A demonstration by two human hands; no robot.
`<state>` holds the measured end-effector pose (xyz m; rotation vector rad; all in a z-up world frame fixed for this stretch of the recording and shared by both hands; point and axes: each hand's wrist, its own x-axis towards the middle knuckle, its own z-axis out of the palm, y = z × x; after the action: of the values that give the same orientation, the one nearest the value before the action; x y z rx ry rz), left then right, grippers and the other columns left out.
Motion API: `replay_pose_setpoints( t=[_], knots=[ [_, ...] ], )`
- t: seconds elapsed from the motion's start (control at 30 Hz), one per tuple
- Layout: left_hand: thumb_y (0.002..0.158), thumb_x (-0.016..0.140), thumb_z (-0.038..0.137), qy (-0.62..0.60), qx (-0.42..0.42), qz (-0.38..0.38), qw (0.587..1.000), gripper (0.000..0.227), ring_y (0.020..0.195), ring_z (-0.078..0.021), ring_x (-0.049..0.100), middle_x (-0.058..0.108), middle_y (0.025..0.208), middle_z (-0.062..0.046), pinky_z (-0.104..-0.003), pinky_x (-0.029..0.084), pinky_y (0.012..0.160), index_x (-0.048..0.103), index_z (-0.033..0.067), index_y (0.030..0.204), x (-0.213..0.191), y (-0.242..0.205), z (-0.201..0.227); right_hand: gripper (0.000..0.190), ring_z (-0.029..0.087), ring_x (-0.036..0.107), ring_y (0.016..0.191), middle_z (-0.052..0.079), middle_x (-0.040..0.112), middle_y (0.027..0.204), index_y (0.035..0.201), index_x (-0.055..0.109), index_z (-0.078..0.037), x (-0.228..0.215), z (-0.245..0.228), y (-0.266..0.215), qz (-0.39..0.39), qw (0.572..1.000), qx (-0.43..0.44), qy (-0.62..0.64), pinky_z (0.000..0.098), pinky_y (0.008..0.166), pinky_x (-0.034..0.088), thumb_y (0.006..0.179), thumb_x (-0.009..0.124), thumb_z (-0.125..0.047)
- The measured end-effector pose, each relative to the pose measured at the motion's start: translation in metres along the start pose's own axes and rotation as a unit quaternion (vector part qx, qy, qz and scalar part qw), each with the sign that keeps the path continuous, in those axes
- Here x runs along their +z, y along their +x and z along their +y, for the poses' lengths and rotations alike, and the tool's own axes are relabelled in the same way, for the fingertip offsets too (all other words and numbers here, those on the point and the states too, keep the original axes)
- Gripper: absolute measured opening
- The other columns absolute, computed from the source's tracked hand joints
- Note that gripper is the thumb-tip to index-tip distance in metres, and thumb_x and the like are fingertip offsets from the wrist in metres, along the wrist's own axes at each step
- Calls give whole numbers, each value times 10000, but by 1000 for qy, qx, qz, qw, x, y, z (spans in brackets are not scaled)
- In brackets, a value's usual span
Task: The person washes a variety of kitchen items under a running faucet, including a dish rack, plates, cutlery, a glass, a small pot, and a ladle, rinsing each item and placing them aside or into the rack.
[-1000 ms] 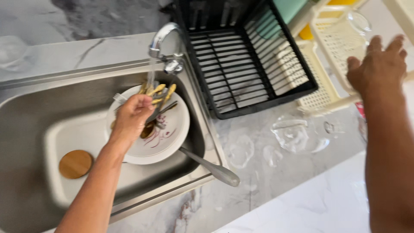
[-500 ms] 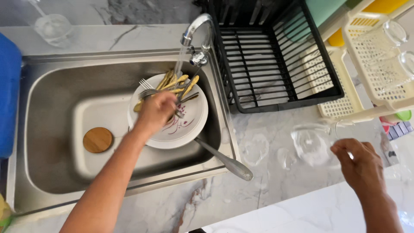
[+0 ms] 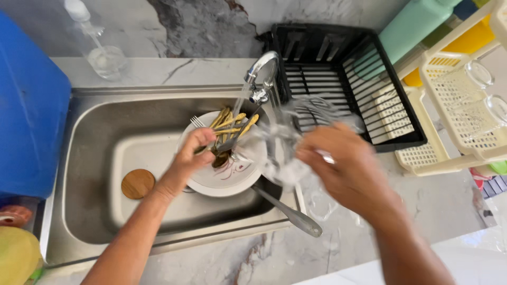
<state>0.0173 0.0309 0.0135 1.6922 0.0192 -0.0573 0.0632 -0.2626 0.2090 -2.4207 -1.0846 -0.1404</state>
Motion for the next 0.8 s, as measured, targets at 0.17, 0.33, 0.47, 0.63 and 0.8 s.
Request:
replay_pose_setpoints(
  t=[0.17, 0.33, 0.47, 0.63, 0.8],
  knots=[
    [626, 687, 814, -166, 29, -60, 984, 1199, 1600, -246, 239, 313, 1635, -30, -463, 254, 1241, 311, 136, 1541, -42, -1, 14, 279, 185, 627, 594, 34, 671, 649, 771, 633, -98, 58, -46, 70, -44, 998, -42, 34, 473, 1035, 569, 953, 557, 99],
    [651, 859, 429, -152, -28, 59, 986, 957, 1300, -298, 510, 467, 1409, -117, -476, 440, 1068, 419, 165, 1459, -55, -19, -30, 43, 389, 712, 864, 104, 722, 826, 925, 660, -149, 122, -31, 89, -44, 994, -52, 81, 496, 797, 540, 900, 646, -181],
    [976, 722, 210, 35, 74, 209, 974, 342, 758, -37, 371, 389, 772, 78, -222, 310, 667, 479, 149, 743, -53, -11, -20, 103, 270, 731, 821, 2, 742, 822, 830, 614, -190, 135, -22, 105, -131, 978, 35, 157, 406, 760, 498, 848, 525, -141],
    [1037, 667, 337, -14, -14, 240, 970, 468, 593, -105, 434, 440, 607, -2, -265, 393, 590, 430, 115, 700, -43, -9, -1, 460, 343, 466, 1349, 140, 562, 1420, 1397, 554, -88, 70, 20, 89, -121, 991, 26, -54, 478, 1172, 323, 946, 615, -151],
    [1059, 682, 448, -26, -66, 296, 953, 528, 588, -142, 487, 499, 636, -40, -313, 471, 597, 482, 100, 716, -51, -12, -13, 607, 414, 421, 1349, 231, 477, 1486, 1466, 530, -67, -78, 187, -12, 191, 889, 376, -177, 562, 1107, 321, 969, 714, -364]
  ],
)
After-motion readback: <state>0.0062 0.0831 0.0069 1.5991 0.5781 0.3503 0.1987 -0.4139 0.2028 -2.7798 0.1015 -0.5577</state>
